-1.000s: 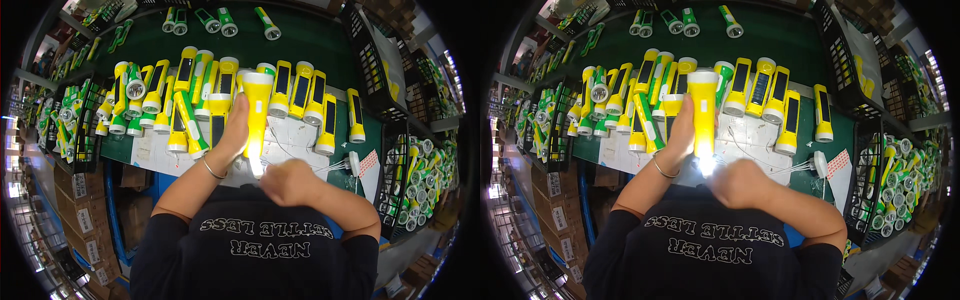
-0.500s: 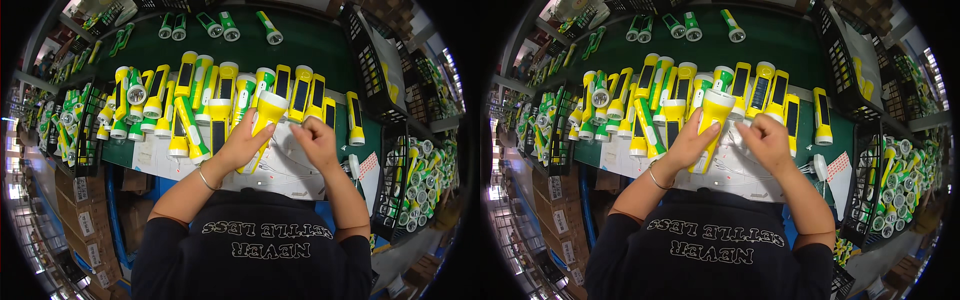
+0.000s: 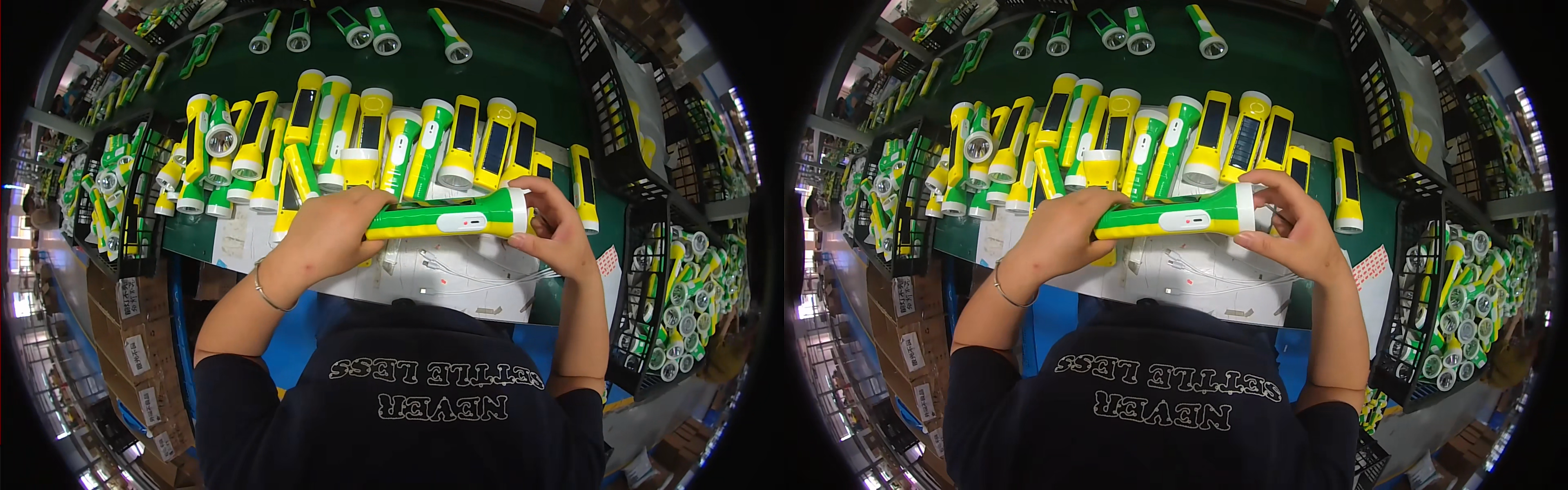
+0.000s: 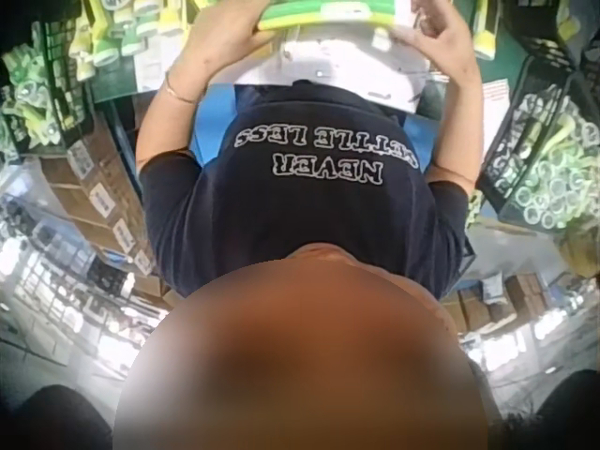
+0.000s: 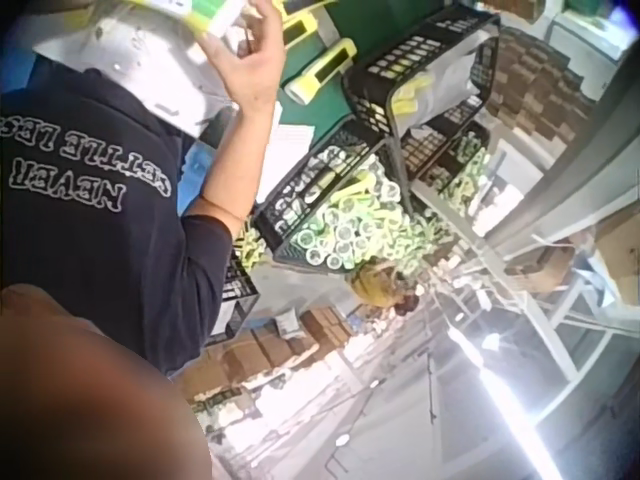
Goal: Inspecting and arranging solar-powered flashlights at an assembly line workbench.
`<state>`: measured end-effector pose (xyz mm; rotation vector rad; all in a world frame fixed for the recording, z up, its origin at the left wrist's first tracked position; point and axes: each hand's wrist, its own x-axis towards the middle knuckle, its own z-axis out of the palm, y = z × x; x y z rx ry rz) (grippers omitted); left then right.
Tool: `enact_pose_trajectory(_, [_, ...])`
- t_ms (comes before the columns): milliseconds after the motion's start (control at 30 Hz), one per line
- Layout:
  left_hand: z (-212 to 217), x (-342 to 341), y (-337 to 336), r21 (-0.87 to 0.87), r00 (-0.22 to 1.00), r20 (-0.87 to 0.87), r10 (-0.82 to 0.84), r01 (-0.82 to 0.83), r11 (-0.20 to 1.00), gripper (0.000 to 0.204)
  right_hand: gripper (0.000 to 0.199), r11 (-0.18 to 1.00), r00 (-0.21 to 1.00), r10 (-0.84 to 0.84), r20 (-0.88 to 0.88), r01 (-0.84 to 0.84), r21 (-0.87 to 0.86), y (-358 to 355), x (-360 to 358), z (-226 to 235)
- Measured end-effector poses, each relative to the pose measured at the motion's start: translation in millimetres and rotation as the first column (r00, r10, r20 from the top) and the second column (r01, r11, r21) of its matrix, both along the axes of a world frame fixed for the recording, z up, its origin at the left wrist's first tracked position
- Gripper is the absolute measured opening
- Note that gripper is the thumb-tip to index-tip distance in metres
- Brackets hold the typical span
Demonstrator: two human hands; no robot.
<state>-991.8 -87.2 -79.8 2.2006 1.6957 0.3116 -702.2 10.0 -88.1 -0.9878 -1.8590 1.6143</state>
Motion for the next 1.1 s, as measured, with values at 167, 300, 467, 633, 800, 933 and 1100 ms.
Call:
enact_pose_trajectory(167, [3.5,7.2,2.1,-0.118,0.975,0.207,-0.078,0.104,0.987,0.043,0.063,0.997,0.997,0.071,-0.043,-0.073,-0.033,-2.0,-14.7,-7.6])
enact_pose_trajectory(300, [-24.6,24.0,-2.3,-0.31,0.804,0.592,0.059,0.159,0.937,0.054,0.058,0.945,0.949,-0.132,-0.287,0.033,-0.325,-12.7,-35.5,-30.0])
enact_pose_trajectory(467, [-52.1,46.6,-6.6,-0.478,0.473,0.787,0.395,0.063,0.876,0.065,0.029,0.771,0.783,-0.327,0.528,-0.102,0.629,-34.0,-58.4,-78.8])
enact_pose_trajectory(633, [-62.5,52.5,-2.4,-0.288,0.562,0.773,0.294,-0.103,0.952,0.061,0.022,0.819,0.901,-0.261,0.348,0.016,0.573,-28.5,-46.8,-90.4])
enact_pose_trajectory(800, [-67.7,58.8,5.3,-0.223,0.61,0.752,0.248,-0.119,0.968,0.063,0.014,0.983,0.987,-0.089,-0.135,0.065,-0.173,-34.3,-32.1,-51.3])
enact_pose_trajectory(933, [-65.5,67.2,8.0,-0.3,0.58,0.764,0.282,-0.067,0.952,0.061,0.013,0.976,0.987,-0.135,-0.091,0.116,-0.184,-30.2,-28.1,-55.3])
enact_pose_trajectory(1100, [-70.6,71.8,7.4,-0.037,0.771,0.611,0.18,-0.199,0.979,0.059,0.013,0.973,0.991,-0.123,-0.049,0.111,-0.2,-27.8,-28.3,-51.6])
